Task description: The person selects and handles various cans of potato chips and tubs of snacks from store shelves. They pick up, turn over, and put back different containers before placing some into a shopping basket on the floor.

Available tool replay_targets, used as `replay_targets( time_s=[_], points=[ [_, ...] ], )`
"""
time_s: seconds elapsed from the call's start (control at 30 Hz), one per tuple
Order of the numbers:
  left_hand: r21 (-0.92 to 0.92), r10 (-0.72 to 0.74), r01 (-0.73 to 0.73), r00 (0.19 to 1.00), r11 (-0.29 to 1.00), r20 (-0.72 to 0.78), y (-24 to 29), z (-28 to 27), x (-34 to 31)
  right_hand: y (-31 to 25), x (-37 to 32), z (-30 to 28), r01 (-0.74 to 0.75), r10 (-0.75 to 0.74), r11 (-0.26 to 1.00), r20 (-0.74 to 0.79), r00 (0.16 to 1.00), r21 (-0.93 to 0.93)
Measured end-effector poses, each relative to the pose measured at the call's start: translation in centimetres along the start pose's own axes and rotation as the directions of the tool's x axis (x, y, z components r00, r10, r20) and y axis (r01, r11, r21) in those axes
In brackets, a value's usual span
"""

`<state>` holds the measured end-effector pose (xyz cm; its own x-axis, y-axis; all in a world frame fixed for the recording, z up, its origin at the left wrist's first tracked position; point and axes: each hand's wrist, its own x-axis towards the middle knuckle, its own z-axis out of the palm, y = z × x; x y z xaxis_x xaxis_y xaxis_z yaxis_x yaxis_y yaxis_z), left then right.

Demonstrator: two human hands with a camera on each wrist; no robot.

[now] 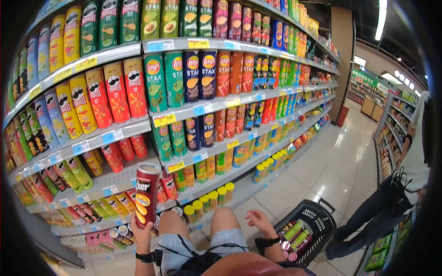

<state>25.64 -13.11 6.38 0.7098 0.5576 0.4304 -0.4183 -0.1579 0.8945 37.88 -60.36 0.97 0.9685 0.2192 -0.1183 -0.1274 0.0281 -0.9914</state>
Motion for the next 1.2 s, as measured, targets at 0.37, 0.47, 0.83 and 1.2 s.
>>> replay_targets(
  time_s=[0.37, 0.47, 0.83, 1.2],
  points=[
    [0.091, -0.068, 0.067, 0.998, 0.994, 0.006, 1.1, -2.0, -3.2, 0.8, -3.0, -2.4, -0.156, 0.151, 0.987, -0.114, 0.982, -0.032],
    [0.174, -0.114, 0.106, 0.993, 0.979, 0.04, 1.5, -2.2, -3.7, 3.0, -4.5, -3.7, -0.269, 0.257, 0.963, -0.217, 0.942, -0.03],
    [0.444, -0.101, -0.15, 0.864, 0.883, 0.493, 2.9, 3.0, -1.5, 1.0, -2.3, 0.7, -0.133, 0.127, 0.99, -0.101, 0.987, -0.056],
    [0.503, -0.084, -0.312, 0.781, 0.806, 0.619, 4.5, 6.7, -2.3, -3.8, -0.1, 7.8, 0.132, -0.088, 0.985, 0.339, 0.937, -0.111]
  ],
)
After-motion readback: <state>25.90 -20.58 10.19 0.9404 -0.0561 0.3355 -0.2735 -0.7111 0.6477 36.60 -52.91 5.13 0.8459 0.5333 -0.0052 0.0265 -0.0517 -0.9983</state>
